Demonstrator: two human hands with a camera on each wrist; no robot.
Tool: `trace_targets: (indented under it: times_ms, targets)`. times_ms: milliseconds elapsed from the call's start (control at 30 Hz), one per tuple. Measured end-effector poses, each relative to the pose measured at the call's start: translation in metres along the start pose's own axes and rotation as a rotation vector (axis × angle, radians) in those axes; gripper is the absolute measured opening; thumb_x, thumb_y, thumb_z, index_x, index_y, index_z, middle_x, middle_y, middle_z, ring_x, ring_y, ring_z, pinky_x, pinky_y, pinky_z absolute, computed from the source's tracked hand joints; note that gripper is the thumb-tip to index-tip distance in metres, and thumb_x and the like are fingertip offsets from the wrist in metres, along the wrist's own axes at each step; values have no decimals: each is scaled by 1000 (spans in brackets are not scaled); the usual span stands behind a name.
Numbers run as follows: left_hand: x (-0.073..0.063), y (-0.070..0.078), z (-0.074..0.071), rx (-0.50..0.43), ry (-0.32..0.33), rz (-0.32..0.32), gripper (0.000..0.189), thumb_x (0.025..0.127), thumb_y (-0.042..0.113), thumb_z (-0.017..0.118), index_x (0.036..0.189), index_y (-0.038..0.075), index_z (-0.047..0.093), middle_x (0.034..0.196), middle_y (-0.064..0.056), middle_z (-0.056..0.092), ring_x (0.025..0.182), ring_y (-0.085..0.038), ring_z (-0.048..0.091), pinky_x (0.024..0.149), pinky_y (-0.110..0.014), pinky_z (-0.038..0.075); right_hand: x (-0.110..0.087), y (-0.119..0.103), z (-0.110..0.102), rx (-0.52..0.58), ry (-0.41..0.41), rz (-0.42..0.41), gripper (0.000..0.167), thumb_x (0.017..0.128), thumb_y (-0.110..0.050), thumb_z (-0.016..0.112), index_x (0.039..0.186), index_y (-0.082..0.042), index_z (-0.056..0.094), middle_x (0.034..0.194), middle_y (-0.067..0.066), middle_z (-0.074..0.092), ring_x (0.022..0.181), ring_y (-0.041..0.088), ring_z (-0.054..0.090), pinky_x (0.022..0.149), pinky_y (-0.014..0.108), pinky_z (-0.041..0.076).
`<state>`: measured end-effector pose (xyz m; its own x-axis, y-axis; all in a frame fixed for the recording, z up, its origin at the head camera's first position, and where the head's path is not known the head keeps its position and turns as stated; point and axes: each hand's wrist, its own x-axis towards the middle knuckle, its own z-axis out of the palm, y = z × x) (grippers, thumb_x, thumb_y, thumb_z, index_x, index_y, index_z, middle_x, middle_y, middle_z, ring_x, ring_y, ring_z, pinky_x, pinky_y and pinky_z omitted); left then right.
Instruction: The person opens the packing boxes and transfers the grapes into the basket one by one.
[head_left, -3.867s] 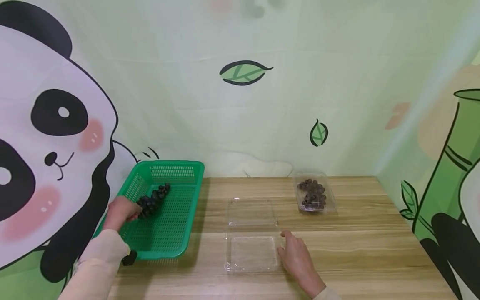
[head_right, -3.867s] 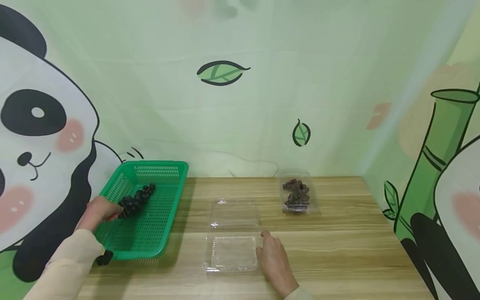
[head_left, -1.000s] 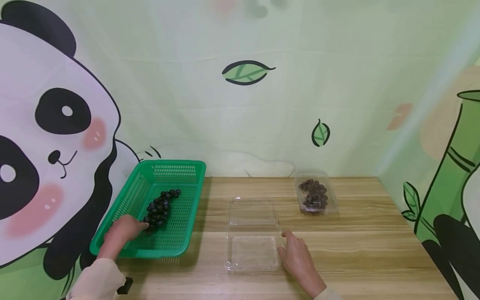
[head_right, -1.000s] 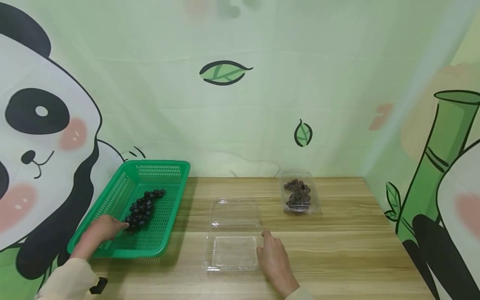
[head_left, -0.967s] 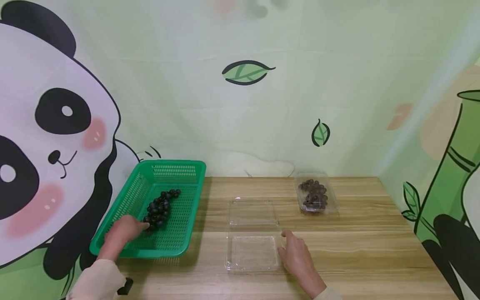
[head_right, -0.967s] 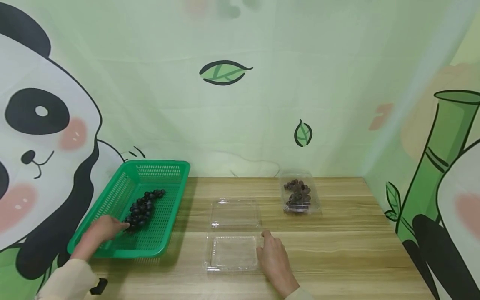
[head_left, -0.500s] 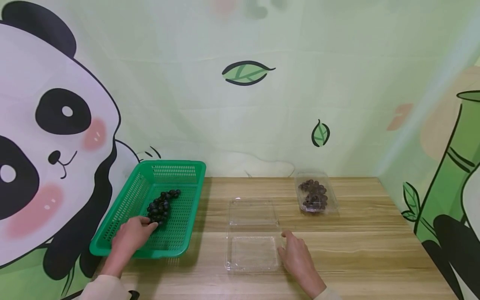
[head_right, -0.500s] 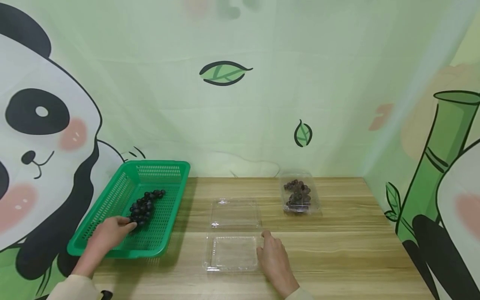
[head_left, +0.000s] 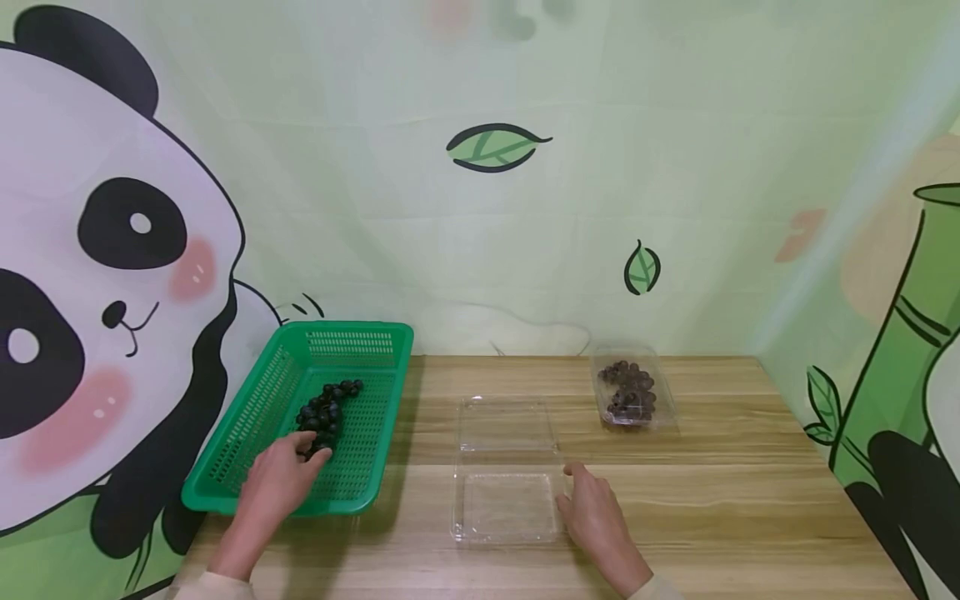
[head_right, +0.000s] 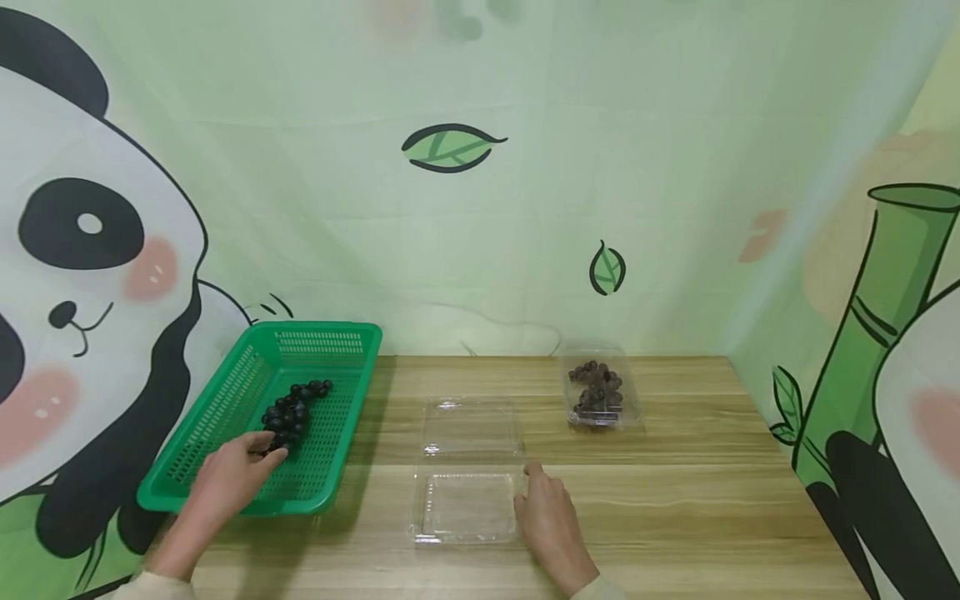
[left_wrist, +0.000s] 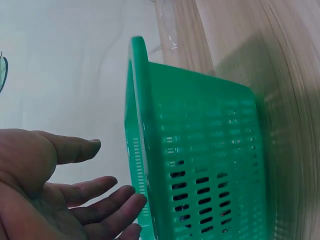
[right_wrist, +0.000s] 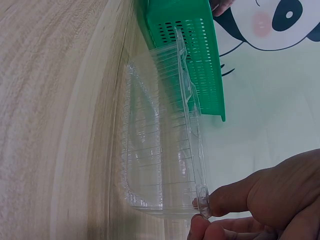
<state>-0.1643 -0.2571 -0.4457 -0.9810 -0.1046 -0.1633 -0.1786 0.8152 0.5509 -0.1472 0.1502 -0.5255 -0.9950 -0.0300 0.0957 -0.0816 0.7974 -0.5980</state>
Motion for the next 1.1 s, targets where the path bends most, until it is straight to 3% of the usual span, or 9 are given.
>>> trace_targets:
  times_ms: [200,600,833,1100]
  targets:
    - [-6,7,3,-8,27,32,56,103,29,64,144,-8,52,139,-31,57,117,-47,60,80,-54,54,1,1,0,-16,18,-6,34,84,2,77,115,10,64,76,20,68,59,21,53,54,44,51]
    - [-26,27,16,23,78,69,49,100,24,69,139,-5,59,137,-31,56,117,-48,60,81,-57,54,1,2,0,-17,37,-15,34,83,2,78,113,9,64,81,24,70,67,30,66,58,49,54]
    - [-37,38,30,96,145,128,46,96,22,75,132,-4,65,132,-31,60,109,-48,63,82,-61,54,0,1,0,-1,14,-10,35,85,2,78,115,9,63,77,20,69,61,21,56,55,45,52]
    - [-44,42,43,128,204,174,45,92,21,80,127,-4,68,125,-29,63,101,-46,66,78,-60,55,0,1,0,1,8,3,34,86,1,78,116,9,63,76,19,69,60,21,55,54,44,51]
